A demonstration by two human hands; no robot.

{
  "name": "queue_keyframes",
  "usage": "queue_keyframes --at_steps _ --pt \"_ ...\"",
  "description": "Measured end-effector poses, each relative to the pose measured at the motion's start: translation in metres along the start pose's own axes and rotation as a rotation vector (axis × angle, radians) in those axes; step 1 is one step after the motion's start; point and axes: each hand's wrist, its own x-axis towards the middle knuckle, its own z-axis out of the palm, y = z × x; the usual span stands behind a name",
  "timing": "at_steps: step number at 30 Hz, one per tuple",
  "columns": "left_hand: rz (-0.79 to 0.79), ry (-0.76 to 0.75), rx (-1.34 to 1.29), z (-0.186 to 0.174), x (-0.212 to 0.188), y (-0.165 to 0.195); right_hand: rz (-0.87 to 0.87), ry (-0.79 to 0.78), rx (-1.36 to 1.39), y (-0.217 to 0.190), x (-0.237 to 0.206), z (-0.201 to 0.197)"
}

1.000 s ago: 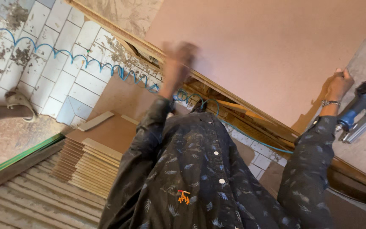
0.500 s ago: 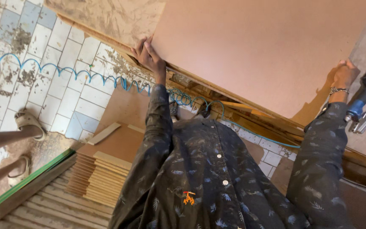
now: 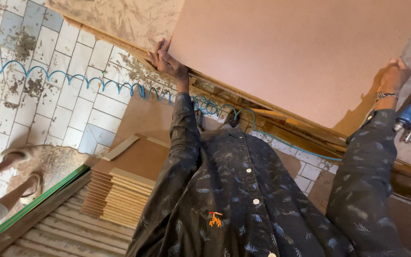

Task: The person repeatedly places thin wooden strips along the edge of a large board and uses a pneumatic nail gun to fasten them. The person handles multiple boards and strips, aligning and nailing them in a repetitive sequence.

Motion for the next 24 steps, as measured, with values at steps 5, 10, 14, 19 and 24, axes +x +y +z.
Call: queue_keyframes --at_steps 5,10,14,19,24 --pt "0.022 0.001 -0.004 0.001 0.003 0.008 -0.011 -0.009 -0.012 -0.001 0.003 -0.001" --pt "0.069 0.007 0.024 -0.003 0.004 0.005 -0.023 -0.035 -0.029 -0.006 0.0 -0.001" --pt "0.075 -0.017 0.054 -0.005 0.002 -0.004 -0.038 -0.05 -0.051 -0.01 -0.003 0.0" --pt "0.109 -0.346 0.21 -0.028 0.007 -0.02 -0.132 -0.065 -0.223 0.005 -0.023 -0.022" --pt "0.475 -0.483 0.519 -0.088 0.009 -0.027 -0.271 0.078 -0.424 0.082 -0.09 -0.115"
